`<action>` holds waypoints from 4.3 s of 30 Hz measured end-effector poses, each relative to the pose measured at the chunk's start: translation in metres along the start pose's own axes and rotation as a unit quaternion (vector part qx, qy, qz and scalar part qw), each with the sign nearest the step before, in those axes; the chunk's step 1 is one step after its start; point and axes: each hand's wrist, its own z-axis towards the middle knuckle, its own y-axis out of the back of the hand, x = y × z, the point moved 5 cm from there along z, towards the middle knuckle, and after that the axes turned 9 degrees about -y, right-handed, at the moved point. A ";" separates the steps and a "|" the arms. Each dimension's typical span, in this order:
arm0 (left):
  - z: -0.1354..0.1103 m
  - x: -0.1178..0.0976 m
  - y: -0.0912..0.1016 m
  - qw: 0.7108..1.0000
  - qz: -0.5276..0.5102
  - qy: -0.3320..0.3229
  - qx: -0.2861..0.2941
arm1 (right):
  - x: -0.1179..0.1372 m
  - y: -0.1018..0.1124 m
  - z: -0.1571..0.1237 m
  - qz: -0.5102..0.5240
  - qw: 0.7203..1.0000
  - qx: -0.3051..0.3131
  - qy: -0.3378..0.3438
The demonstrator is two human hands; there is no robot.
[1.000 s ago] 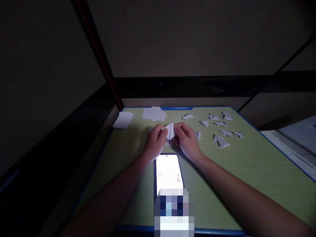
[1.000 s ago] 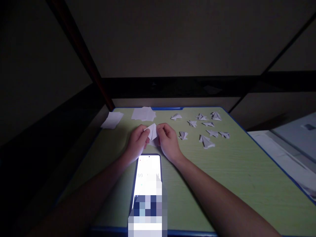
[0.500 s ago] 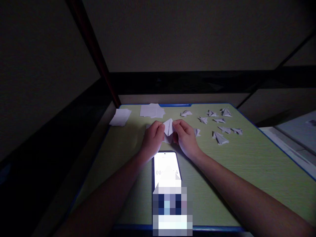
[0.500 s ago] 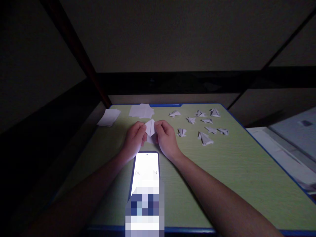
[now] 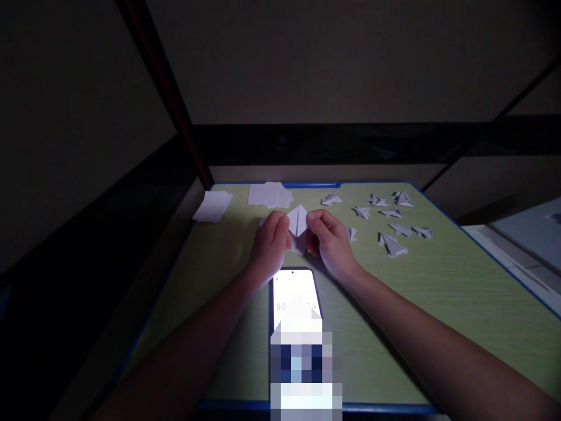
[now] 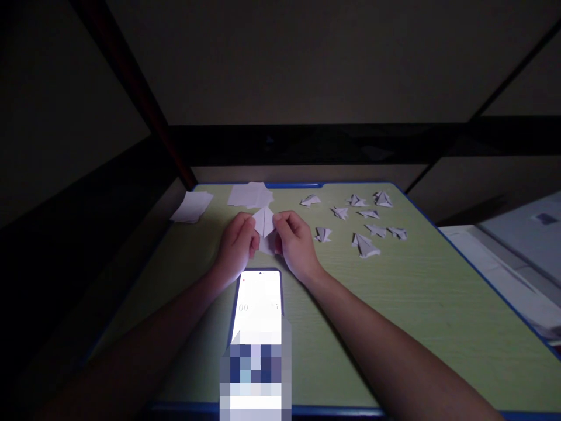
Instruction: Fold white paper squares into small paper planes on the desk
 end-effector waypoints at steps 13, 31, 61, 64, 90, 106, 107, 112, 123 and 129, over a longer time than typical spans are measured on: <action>0.001 -0.002 0.001 0.998 0.049 -0.028 -0.006 | 0.001 0.001 -0.002 -0.050 0.996 -0.038 0.064; 0.003 -0.006 -0.002 0.997 0.068 -0.040 0.010 | 0.002 -0.004 -0.008 -0.100 0.990 -0.019 0.097; 0.004 -0.011 0.000 0.999 0.038 0.020 -0.008 | 0.006 0.002 -0.005 -0.087 0.987 -0.048 0.123; 0.005 -0.009 0.000 0.999 0.025 0.032 -0.023 | 0.011 0.002 -0.009 -0.141 0.971 -0.073 0.178; 0.000 -0.005 -0.002 0.998 -0.028 0.047 -0.013 | 0.000 -0.001 -0.007 -0.145 0.986 -0.017 0.082; 0.005 -0.011 0.005 0.998 0.041 -0.002 -0.057 | 0.004 -0.001 -0.007 -0.170 0.977 -0.024 0.128; 0.006 -0.011 0.005 0.997 0.041 -0.003 -0.061 | 0.004 -0.001 -0.007 -0.167 0.977 -0.022 0.129; 0.006 -0.008 0.004 0.998 0.030 -0.002 -0.058 | 0.000 0.000 -0.005 -0.163 0.977 -0.014 0.134; 0.004 -0.001 0.005 0.997 0.029 0.010 -0.068 | -0.003 -0.002 -0.005 -0.156 0.982 0.010 0.108; 0.005 -0.003 0.006 0.997 0.029 0.018 -0.075 | -0.002 -0.001 -0.005 -0.152 0.982 0.002 0.115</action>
